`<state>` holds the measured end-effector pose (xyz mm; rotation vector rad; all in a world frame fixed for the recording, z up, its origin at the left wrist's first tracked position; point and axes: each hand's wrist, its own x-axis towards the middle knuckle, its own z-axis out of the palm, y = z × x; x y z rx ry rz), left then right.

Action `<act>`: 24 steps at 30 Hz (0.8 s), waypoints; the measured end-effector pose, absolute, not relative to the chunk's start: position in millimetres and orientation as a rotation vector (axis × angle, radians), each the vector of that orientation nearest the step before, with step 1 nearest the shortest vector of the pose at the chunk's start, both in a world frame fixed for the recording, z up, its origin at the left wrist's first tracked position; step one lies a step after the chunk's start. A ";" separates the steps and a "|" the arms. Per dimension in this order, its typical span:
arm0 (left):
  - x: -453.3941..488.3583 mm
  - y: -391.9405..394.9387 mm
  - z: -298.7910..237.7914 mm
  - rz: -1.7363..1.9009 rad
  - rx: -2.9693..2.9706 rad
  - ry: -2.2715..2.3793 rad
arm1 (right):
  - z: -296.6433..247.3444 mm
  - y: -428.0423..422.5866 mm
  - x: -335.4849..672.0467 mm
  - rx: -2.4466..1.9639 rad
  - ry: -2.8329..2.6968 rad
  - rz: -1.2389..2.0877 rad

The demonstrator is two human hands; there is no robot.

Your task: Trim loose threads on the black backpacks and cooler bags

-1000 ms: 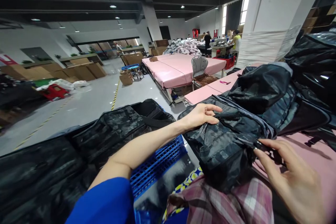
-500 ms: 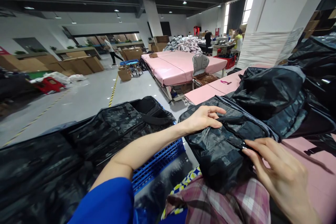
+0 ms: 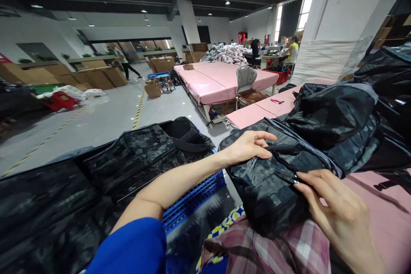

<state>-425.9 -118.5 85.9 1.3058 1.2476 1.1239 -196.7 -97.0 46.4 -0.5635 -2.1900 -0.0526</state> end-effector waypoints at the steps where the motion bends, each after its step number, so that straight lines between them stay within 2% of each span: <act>1: -425.9 -118.5 85.7 1.124 1.305 1.247 | 46.1 -96.8 -197.2 -0.565 -2.189 -0.052; 6: -425.5 -118.7 85.5 1.135 1.304 1.247 | 42.9 -94.4 -199.1 -0.549 -2.203 -0.009; 11: -426.5 -118.0 83.8 1.140 1.301 1.240 | 41.9 -90.9 -193.6 -0.562 -2.175 0.177; 17: -425.9 -116.1 84.6 1.149 1.326 1.234 | 44.3 -91.6 -194.8 -0.573 -2.194 0.083; 22: -422.6 -110.8 87.8 1.172 1.317 1.206 | 48.5 -80.5 -183.9 -0.615 -2.119 0.419; 24: -420.5 -107.8 88.7 1.163 1.324 1.203 | 51.6 -76.3 -181.4 -0.620 -2.106 0.420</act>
